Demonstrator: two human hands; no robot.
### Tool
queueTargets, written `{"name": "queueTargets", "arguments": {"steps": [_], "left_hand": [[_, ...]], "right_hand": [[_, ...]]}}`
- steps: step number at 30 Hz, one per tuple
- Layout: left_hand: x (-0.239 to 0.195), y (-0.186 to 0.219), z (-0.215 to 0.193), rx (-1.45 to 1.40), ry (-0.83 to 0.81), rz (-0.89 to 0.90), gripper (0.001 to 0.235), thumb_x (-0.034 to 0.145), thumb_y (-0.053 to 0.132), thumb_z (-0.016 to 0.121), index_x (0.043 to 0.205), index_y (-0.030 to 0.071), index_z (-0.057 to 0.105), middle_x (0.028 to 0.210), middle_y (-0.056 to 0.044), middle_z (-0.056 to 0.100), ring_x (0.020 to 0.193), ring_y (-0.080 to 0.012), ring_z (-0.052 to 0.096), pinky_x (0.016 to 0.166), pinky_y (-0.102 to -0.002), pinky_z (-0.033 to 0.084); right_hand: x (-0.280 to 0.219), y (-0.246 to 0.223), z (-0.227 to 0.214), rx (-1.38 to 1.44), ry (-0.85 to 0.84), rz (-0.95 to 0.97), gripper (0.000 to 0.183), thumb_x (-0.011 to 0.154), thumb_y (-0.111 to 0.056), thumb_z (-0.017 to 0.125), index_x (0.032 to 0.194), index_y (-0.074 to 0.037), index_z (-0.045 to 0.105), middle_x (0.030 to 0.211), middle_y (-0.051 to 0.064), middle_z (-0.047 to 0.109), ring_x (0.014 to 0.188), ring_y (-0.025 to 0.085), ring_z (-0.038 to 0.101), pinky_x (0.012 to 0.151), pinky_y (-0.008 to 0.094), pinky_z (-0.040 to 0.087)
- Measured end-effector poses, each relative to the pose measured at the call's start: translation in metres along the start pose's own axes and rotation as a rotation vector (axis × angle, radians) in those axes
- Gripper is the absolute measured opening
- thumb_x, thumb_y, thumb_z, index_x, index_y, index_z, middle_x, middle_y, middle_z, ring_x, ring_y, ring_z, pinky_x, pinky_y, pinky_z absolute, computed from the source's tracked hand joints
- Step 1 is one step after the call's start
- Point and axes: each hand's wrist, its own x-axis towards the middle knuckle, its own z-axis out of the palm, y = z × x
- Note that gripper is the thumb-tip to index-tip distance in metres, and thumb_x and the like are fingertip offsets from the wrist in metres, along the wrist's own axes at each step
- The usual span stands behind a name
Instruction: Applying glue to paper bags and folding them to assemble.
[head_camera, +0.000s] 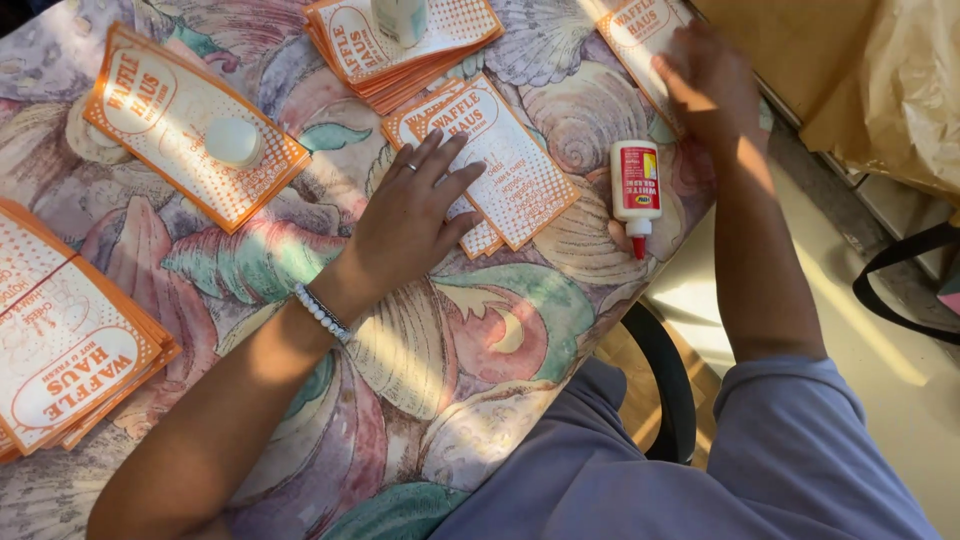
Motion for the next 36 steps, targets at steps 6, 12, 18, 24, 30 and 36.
{"name": "queueTargets", "arguments": {"steps": [6,12,18,24,30,36], "left_hand": [[-0.003,-0.005,0.008,0.041,-0.11,-0.012,0.052,0.103,0.037,0.056,0.147,0.009,0.053,0.159,-0.024,0.042,0.149,-0.0476,0.034,0.121,-0.061,0.025],[-0.005,-0.005,0.01,0.047,-0.106,-0.002,0.05,0.102,0.035,0.056,0.146,0.01,0.055,0.159,-0.023,0.042,0.149,-0.0466,0.034,0.121,-0.062,0.023],[-0.007,-0.007,0.015,0.059,-0.093,0.01,0.05,0.101,0.035,0.059,0.145,0.011,0.056,0.159,-0.022,0.043,0.149,-0.0454,0.035,0.121,-0.061,0.023],[-0.008,-0.008,0.016,0.062,-0.102,0.008,0.05,0.103,0.036,0.057,0.145,0.01,0.056,0.159,-0.021,0.043,0.149,-0.0449,0.034,0.121,-0.061,0.022],[-0.008,-0.008,0.014,0.056,-0.099,0.012,0.05,0.102,0.034,0.059,0.145,0.01,0.056,0.159,-0.022,0.043,0.149,-0.0458,0.035,0.121,-0.061,0.023],[-0.006,0.001,0.009,0.055,-0.065,-0.023,0.059,0.105,0.039,0.055,0.153,0.005,0.045,0.164,-0.028,0.031,0.153,-0.0475,0.025,0.124,-0.059,0.024]], "right_hand": [[-0.004,-0.016,-0.009,0.098,-0.15,0.037,0.012,0.104,-0.006,0.051,0.104,0.005,0.055,0.109,0.021,0.059,0.094,0.041,0.056,0.075,0.049,0.041],[0.002,-0.004,-0.003,-0.004,-0.228,0.059,0.049,0.099,-0.002,0.047,0.145,0.016,0.051,0.149,0.037,0.051,0.134,0.051,0.046,0.11,0.056,0.036],[0.012,0.006,0.01,-0.011,-0.219,-0.034,0.027,0.102,-0.006,0.044,0.123,0.01,0.049,0.123,0.033,0.056,0.112,0.052,0.052,0.09,0.059,0.041],[0.023,0.012,0.022,-0.146,-0.203,0.001,0.02,0.097,-0.005,0.044,0.106,0.006,0.057,0.111,0.03,0.065,0.099,0.046,0.056,0.087,0.058,0.047],[0.024,0.019,0.028,-0.105,-0.133,0.049,0.023,0.091,0.0,0.048,0.107,0.011,0.061,0.122,0.03,0.059,0.111,0.047,0.051,0.089,0.052,0.046],[-0.014,-0.135,-0.038,0.231,0.089,0.082,0.04,0.101,-0.006,0.065,0.139,0.007,0.061,0.127,0.023,0.064,0.109,0.035,0.06,0.089,0.046,0.051]]}}
